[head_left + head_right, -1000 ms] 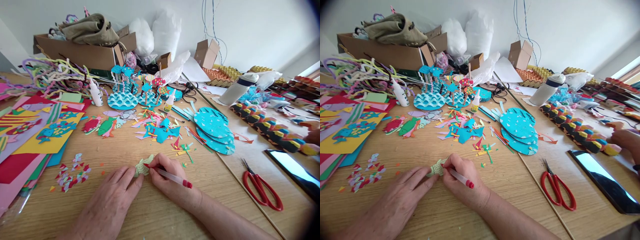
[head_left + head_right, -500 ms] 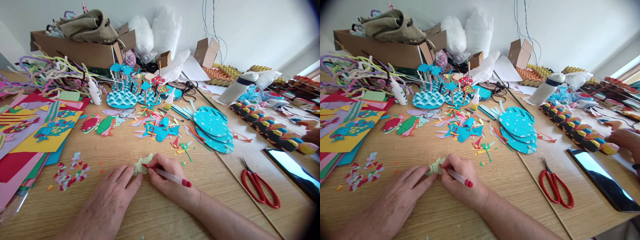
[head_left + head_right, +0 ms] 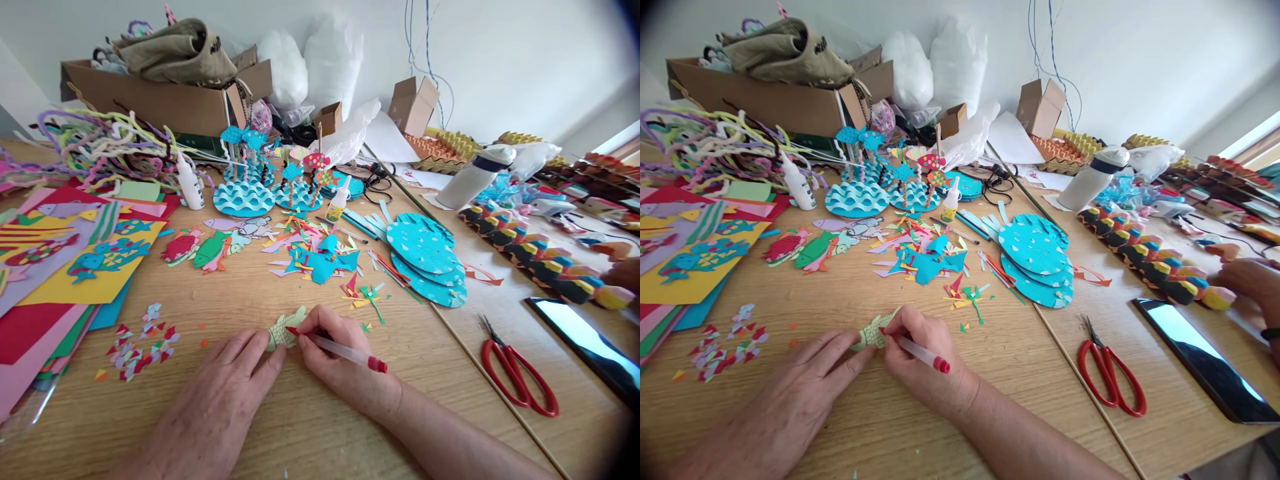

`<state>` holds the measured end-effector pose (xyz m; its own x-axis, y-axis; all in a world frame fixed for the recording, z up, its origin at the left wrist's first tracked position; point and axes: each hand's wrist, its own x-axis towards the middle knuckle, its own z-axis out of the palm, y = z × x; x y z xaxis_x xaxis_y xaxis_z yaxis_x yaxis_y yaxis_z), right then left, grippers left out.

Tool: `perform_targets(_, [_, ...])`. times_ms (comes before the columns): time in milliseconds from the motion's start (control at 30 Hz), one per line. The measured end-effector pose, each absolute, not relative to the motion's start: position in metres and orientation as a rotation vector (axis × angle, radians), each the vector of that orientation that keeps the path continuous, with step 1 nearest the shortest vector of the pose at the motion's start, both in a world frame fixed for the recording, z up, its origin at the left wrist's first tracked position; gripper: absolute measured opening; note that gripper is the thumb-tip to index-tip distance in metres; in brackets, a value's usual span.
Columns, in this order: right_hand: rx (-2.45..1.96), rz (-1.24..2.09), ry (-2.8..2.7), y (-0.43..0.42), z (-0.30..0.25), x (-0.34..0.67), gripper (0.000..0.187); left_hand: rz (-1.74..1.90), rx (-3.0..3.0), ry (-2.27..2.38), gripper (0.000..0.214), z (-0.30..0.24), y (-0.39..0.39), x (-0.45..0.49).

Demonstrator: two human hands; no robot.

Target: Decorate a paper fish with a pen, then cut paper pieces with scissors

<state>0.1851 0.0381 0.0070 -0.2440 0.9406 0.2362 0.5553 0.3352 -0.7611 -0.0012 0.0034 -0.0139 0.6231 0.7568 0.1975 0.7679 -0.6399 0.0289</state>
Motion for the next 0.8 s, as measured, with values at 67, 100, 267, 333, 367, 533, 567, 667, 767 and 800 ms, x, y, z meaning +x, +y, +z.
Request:
perform_targets(67, [-1.312,0.73,-1.919,0.0381,0.0067,0.1848,0.01,-0.295,-2.784,-1.305,0.056,-0.0142,0.0037,-0.0017])
perform_targets(100, [-1.313,0.74,-1.921,0.0381,0.0067,0.1847,0.01,-0.293,-2.791,-1.301,0.056,-0.0147,0.004,-0.0021])
perform_targets(267, [-1.314,0.762,-1.927,0.0377,0.0072,0.1847,0.01,-0.307,-2.791,-1.3,0.055,-0.0167,0.0049,-0.0038])
perform_targets(333, [-1.315,0.763,-1.931,0.0379,0.0072,0.1847,0.011,-0.31,-2.785,-1.291,0.055,-0.0166,0.0049,-0.004])
perform_targets(367, [-1.317,0.762,-1.935,0.038,0.0071,0.1846,0.011,-0.313,-2.785,-1.284,0.055,-0.0163,0.0048,-0.0039])
perform_targets(533, [-1.316,0.765,-1.945,0.0378,0.0073,0.1845,0.011,-0.345,-2.807,-1.288,0.054,-0.016,0.0044,-0.0035])
perform_targets(567, [-1.314,0.769,-1.946,0.0377,0.0074,0.1846,0.011,-0.349,-2.812,-1.294,0.054,-0.0165,0.0043,-0.0036])
perform_targets(667, [-1.305,0.786,-1.94,0.0377,0.0072,0.1851,0.011,-0.351,-2.816,-1.288,0.053,-0.0192,0.0041,-0.0045])
perform_targets(767, [-1.31,0.8,-1.907,0.0384,0.007,0.1857,0.011,-0.334,-2.8,-1.276,0.053,-0.0211,0.004,-0.0055])
perform_targets(800, [-1.317,0.799,-1.898,0.0387,0.0071,0.1858,0.011,-0.331,-2.794,-1.274,0.054,-0.0212,0.004,-0.0057])
